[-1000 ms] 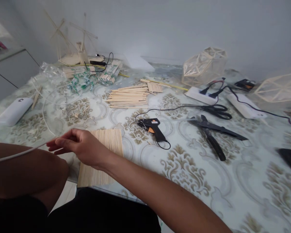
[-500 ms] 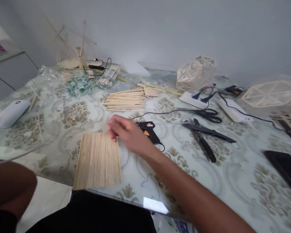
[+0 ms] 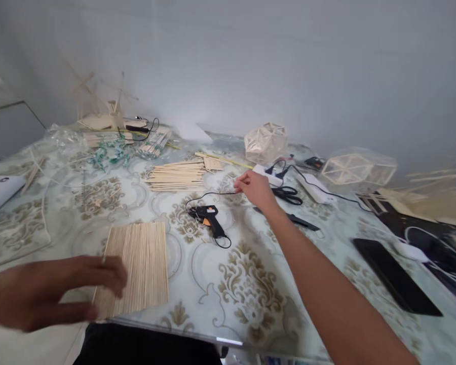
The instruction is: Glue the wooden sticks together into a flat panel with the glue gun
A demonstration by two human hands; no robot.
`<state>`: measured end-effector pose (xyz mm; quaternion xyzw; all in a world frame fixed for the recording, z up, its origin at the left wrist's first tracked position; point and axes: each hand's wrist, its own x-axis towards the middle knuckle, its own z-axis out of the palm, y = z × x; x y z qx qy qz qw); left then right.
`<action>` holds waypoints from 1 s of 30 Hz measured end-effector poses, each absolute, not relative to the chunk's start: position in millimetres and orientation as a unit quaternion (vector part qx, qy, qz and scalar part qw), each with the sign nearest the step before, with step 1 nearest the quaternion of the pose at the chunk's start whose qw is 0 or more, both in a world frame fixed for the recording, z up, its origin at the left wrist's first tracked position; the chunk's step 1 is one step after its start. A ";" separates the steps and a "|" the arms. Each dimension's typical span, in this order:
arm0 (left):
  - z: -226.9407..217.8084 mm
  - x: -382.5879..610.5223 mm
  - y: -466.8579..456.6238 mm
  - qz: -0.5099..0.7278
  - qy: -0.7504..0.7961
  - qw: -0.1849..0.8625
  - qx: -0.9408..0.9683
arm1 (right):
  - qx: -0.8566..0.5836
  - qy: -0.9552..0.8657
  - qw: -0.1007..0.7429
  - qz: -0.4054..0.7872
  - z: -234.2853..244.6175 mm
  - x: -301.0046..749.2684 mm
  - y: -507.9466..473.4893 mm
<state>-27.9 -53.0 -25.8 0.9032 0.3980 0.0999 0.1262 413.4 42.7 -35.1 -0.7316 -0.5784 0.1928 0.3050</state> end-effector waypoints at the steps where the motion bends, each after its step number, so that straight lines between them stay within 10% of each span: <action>1: -23.8 -23.5 -49.1 0.101 0.396 0.125 0.904 | -0.744 -0.579 0.287 0.170 -35.5 416.7 54.7; 12: -21.5 20.5 -10.2 0.003 0.389 0.136 0.911 | -0.779 -0.597 0.181 0.067 -54.4 425.3 108.1; 30: -19.4 31.9 3.7 0.038 0.437 0.286 0.852 | -0.720 -0.462 0.477 0.199 -41.2 396.1 66.7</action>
